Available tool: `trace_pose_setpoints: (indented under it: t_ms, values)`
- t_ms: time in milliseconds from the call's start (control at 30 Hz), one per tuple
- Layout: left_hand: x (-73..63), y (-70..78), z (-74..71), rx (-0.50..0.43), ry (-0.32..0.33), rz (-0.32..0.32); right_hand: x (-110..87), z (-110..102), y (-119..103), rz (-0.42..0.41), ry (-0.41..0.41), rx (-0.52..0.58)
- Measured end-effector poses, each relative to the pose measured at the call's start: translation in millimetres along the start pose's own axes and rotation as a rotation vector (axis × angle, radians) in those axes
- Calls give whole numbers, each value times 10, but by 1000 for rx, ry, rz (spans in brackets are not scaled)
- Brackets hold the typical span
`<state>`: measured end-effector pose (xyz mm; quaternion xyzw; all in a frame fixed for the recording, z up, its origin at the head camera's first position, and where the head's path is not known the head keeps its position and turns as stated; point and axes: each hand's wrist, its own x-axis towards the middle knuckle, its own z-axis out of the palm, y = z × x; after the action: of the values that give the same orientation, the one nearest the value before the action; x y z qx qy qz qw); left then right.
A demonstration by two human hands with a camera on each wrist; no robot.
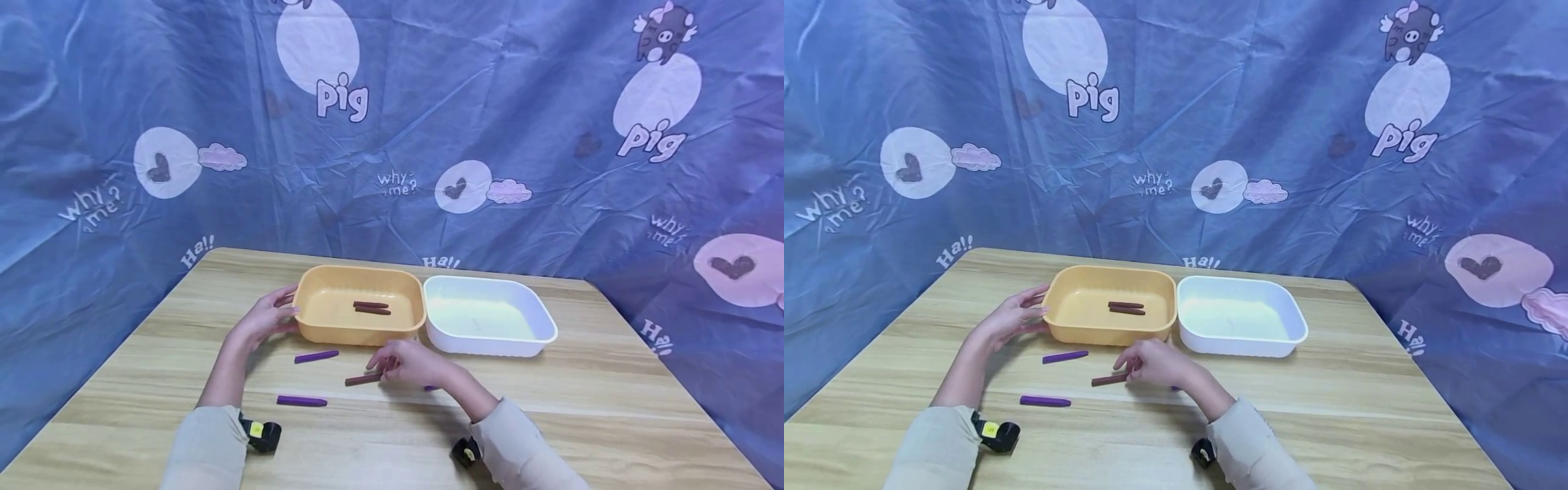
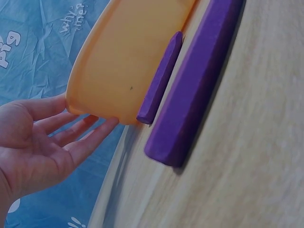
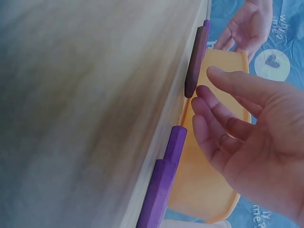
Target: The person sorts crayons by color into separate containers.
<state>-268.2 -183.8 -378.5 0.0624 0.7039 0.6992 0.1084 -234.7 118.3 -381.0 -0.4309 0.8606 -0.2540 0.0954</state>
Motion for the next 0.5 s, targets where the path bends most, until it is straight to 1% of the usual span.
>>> trace_pose_setpoints:
  t_ms: [167,500]
  values:
    - [7,-6,-4,2,2,-2,8,20,20,17,-27,-48]
    - [16,-18,-11,-1,-4,6,17,29,30,27,-40,-76]
